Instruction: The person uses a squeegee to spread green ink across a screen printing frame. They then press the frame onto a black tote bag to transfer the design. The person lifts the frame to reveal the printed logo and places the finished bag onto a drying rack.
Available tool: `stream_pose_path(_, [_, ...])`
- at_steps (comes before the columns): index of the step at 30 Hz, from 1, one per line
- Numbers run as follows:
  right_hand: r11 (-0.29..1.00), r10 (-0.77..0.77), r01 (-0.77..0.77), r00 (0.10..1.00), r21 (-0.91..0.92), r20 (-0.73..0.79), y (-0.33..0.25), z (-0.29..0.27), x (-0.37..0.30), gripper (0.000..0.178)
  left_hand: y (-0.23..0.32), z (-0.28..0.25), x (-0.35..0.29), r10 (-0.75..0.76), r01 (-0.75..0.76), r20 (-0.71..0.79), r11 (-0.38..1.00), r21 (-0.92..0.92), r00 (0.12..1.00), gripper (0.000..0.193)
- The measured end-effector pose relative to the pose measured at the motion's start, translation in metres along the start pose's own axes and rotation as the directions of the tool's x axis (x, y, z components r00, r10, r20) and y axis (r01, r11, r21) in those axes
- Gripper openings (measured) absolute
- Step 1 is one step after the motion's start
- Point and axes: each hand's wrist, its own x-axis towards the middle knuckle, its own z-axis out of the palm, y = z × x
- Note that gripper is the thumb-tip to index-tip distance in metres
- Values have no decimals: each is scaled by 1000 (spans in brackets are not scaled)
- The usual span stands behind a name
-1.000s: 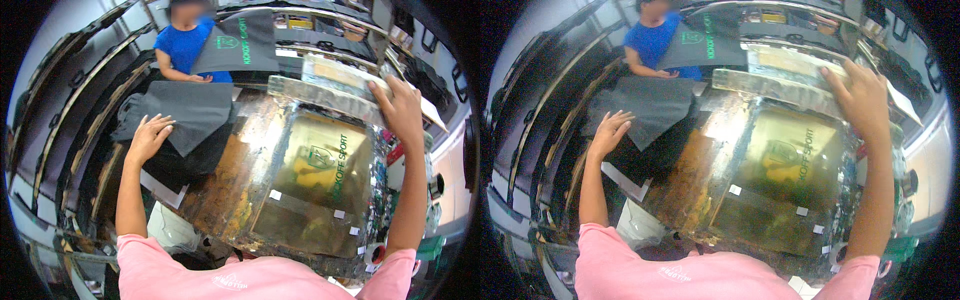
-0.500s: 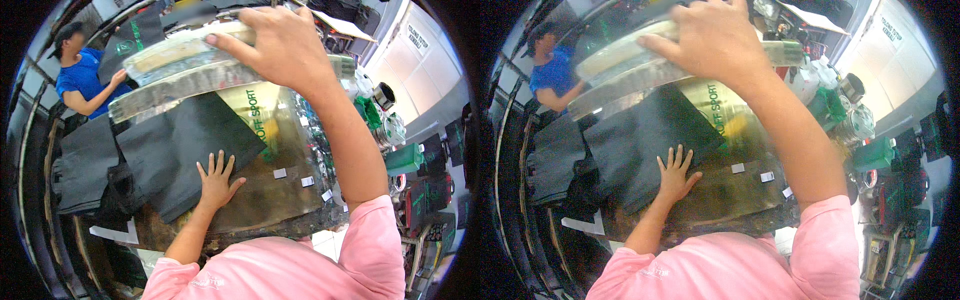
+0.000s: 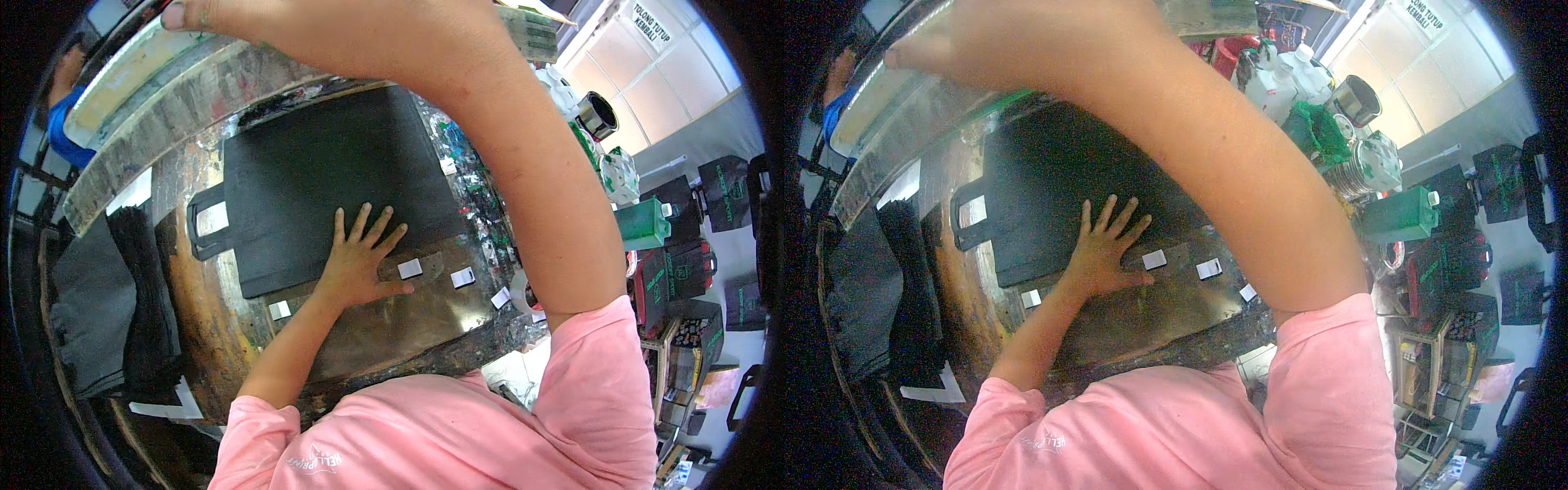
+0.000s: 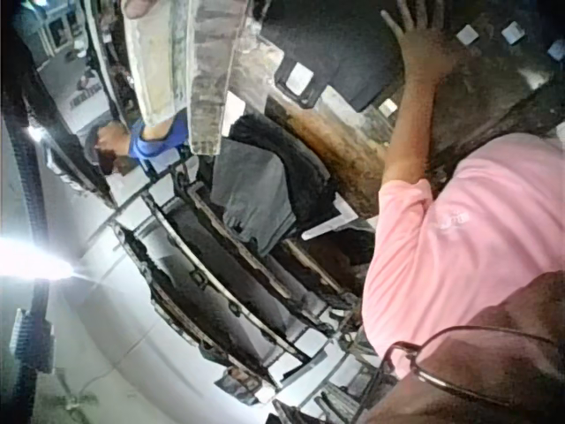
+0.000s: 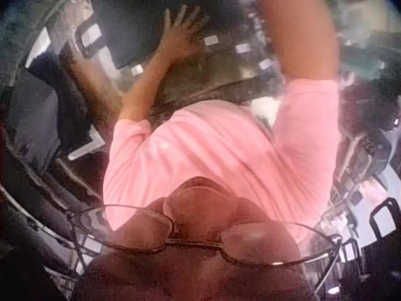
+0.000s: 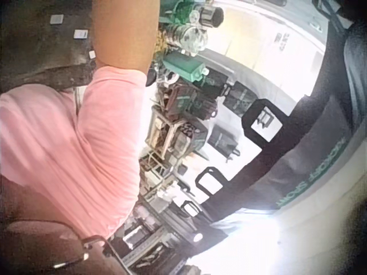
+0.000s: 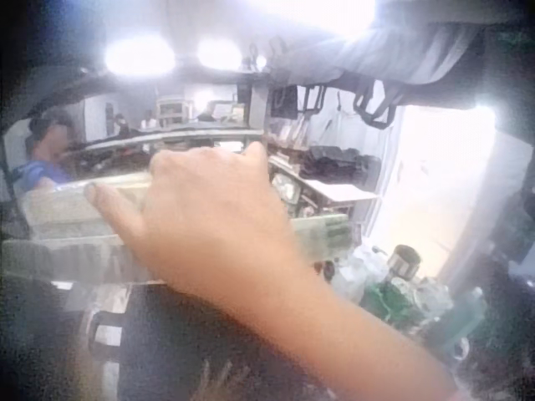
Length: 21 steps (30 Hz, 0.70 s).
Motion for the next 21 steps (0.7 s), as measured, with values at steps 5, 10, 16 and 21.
stream_pose_path(5, [989,16,-47,978,-141,-207,-8,18,6,76,12,8,-13,-8,9,12,999,-44,1000,120])
stream_pose_path(10, [976,180,-175,983,-131,23,-7,15,14,79,25,-14,-24,-90,60,-133,976,-210,987,116])
stream_pose_path(16, [985,156,-161,985,-59,-73,-19,26,-11,74,-20,-155,-107,-807,-70,-368,381,-922,462,70])
stream_pose_path(21, [987,33,-27,999,-157,36,-48,65,-113,54,-31,-148,-180,-795,-19,-325,368,-930,513,86])
